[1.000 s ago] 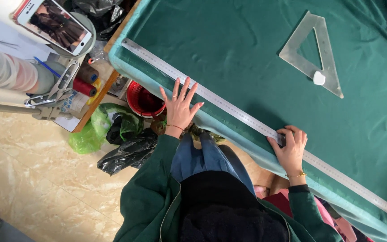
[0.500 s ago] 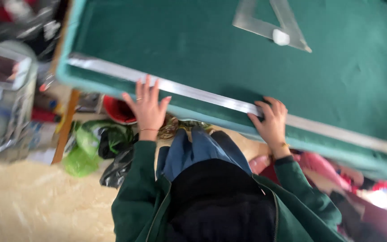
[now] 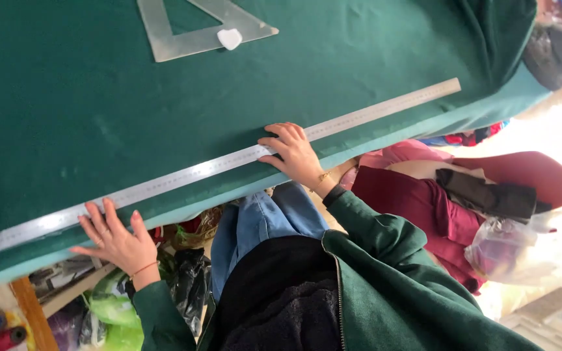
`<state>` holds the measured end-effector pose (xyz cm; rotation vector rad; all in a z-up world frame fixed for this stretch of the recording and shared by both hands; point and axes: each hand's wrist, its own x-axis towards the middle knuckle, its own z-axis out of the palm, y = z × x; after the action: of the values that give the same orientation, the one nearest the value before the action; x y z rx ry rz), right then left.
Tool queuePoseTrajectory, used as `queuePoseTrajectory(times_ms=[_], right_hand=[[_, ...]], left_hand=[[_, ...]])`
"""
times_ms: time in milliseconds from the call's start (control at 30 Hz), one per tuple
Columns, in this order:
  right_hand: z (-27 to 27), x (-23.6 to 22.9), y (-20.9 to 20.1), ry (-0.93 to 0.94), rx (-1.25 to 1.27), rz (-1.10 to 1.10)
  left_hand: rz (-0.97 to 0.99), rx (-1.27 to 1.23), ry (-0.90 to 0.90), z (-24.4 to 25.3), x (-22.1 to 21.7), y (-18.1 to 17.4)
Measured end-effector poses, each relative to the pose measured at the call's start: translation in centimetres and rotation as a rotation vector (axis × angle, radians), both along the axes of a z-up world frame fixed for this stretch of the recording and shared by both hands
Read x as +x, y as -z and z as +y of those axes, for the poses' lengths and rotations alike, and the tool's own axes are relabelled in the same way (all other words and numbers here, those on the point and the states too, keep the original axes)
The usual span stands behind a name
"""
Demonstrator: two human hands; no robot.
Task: The person marks a large piece of green fabric on a table using a white chalk-like marker, a triangular ruler, and a long metal ruler. They draw straight lines and measure sections of the fabric, occasionally moving the rulers to different positions. The person also briefly walks to a sewing machine area before returning to the fabric.
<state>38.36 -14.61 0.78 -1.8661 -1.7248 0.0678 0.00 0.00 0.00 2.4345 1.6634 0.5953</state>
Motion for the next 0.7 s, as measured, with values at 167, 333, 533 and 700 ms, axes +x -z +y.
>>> queuePoseTrajectory(times_ms=[167,333,533,700], right_hand=[[0.0,-0.1,-0.2,0.003,0.017,0.0],[0.0,-0.2,-0.3,-0.004,0.029,0.006],[0.0,-0.1,-0.2,-0.034,0.015,0.009],[2.2,2.6,0.2,0.039,-0.036,0.034]], left_hand=[[-0.015,0.031,0.029,-0.2,0.2,-0.4],[-0.022,0.037,0.025,-0.2,0.2,-0.3],[-0.018,0.018,-0.009,0.1,0.0,0.4],[0.011,0.035,0.005,0.0,-0.5,1.0]])
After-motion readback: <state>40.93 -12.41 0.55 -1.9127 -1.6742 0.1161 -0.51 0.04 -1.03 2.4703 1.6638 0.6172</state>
